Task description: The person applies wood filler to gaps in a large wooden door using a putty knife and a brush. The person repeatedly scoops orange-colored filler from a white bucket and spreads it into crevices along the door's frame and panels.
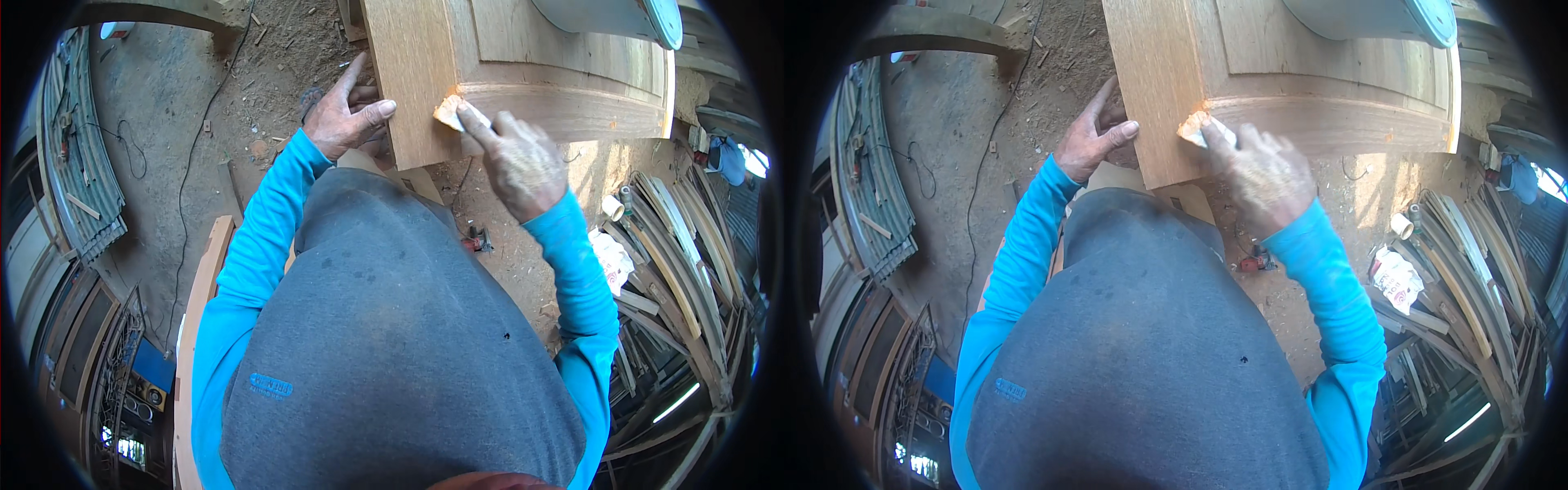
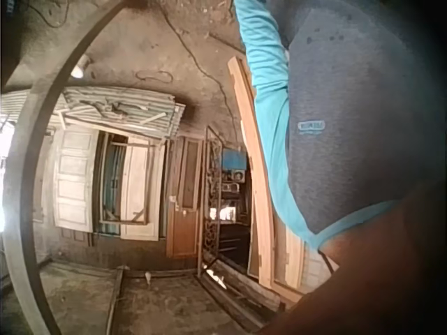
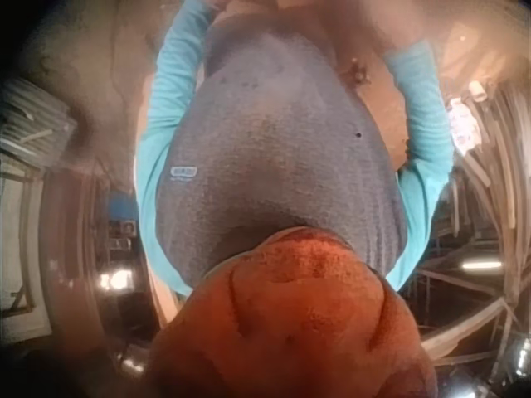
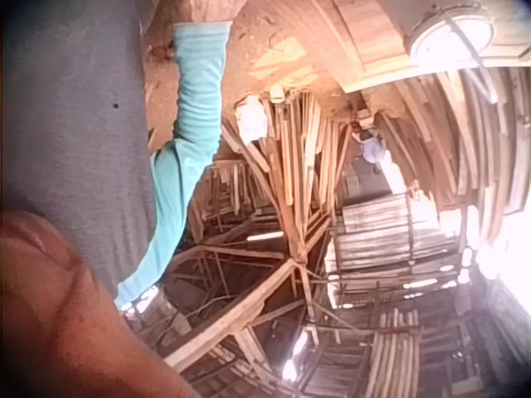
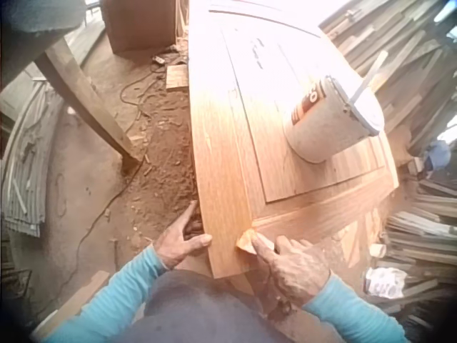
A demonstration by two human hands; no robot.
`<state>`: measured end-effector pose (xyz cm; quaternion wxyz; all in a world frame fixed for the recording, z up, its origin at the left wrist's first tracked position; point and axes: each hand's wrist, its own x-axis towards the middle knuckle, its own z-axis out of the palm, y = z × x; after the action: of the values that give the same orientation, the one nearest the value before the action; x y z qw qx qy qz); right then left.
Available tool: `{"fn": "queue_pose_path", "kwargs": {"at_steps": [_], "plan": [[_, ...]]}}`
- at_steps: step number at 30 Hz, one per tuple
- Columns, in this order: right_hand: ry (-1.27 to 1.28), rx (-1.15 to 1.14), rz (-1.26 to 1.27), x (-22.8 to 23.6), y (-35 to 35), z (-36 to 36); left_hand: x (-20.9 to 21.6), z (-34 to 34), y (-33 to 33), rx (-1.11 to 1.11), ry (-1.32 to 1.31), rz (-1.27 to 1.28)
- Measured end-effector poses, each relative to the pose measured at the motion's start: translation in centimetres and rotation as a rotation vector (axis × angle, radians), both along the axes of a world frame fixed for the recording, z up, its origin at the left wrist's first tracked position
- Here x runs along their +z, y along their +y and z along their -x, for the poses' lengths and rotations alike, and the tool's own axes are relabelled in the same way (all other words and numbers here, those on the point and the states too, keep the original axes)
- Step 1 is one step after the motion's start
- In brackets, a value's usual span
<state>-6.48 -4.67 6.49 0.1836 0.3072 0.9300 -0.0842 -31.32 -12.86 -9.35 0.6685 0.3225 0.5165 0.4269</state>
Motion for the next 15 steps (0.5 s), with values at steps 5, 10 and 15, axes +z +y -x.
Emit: {"fn": "queue_pose_path", "kwargs": {"at_steps": [5, 10, 15], "plan": [[0.015, -0.162, 0.053, -1.8, -7.6, -2.5, -1.2, -0.6, -0.9, 0.053, -0.079, 0.036], [-0.027, -0.154, 0.103, 1.1, -4.4, -0.9, -2.8, -0.5, -0.8, 0.030, 0.019, -0.006], [0.075, -0.138, -0.057, -2.8, -4.8, -0.7, -1.2, -1.2, -1.0, 0.088, -0.009, 0.030]]}}
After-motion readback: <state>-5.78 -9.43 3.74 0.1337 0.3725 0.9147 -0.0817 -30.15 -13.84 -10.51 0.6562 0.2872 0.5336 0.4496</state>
